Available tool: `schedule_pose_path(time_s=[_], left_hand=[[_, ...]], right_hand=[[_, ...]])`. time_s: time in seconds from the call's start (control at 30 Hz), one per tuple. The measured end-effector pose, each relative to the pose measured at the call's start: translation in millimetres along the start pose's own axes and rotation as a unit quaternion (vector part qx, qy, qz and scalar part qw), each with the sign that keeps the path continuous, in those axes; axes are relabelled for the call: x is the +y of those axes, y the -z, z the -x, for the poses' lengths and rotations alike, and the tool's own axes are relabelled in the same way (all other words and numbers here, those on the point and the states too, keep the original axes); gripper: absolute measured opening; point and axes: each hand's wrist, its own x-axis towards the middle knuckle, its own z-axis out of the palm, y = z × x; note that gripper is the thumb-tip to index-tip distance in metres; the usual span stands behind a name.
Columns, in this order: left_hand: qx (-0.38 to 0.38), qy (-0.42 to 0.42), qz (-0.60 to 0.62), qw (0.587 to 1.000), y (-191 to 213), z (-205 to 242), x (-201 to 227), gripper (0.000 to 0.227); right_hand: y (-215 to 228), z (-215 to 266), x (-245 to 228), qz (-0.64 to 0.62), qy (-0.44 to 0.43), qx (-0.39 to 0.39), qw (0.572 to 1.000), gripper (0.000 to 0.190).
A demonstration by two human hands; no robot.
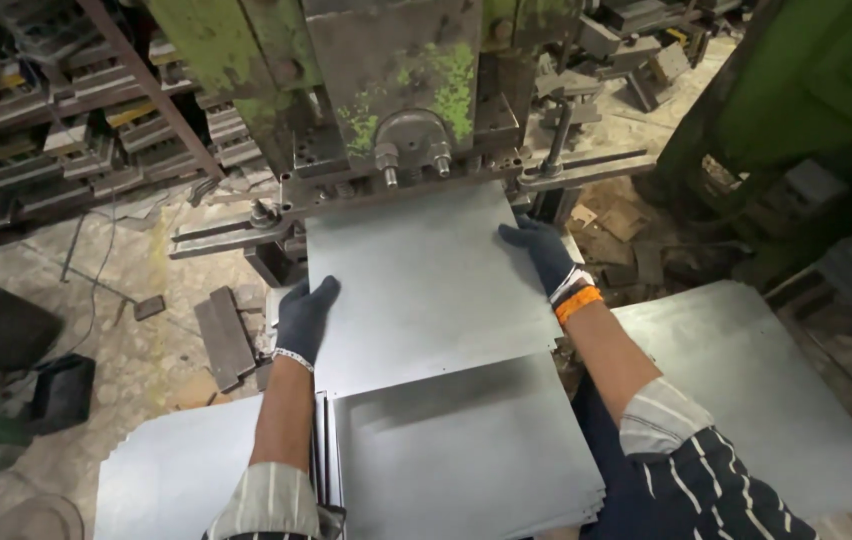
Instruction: Placing metal sheets into a mechanical stamping press and stacking the processed pieces.
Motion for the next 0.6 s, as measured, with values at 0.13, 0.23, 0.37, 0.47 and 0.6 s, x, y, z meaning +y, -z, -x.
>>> schedule_pose_path(time_s=[0.13,0.23,0.37,0.47,0.6], left_hand=[[0.004,0.006,0.016,1.0,-0.7,4.0,5.8,0.072],[-0.01,0.013,-0.062,0.998,-1.6,21.0,19.8,0.068],[-0.004,0.016,-0.035,0.999,-10.0,23.3,24.1,0.065],[-0.004,0.013,-0.026,1.0,-9.7,35.8,32.3,0.067],[-0.006,0.016,0.002,1.0,-6.8,26.9,23.2,0.065]], right_hand=[[5.1,-4.0,-0.8,0.004,-0.003,-0.009,1.0,0.045],[16.2,-10.5,8.4,0.02,-0.004,0.001,1.0,0.051],[16.2,0.6,-5.7,0.038,0.016,0.01,0.999,0.044],[20.0,-3.6,-5.5,0.056,0.006,0.006,0.998,0.042],[25.8,-21.4,0.4,0.051,-0.009,0.007,0.999,0.043]])
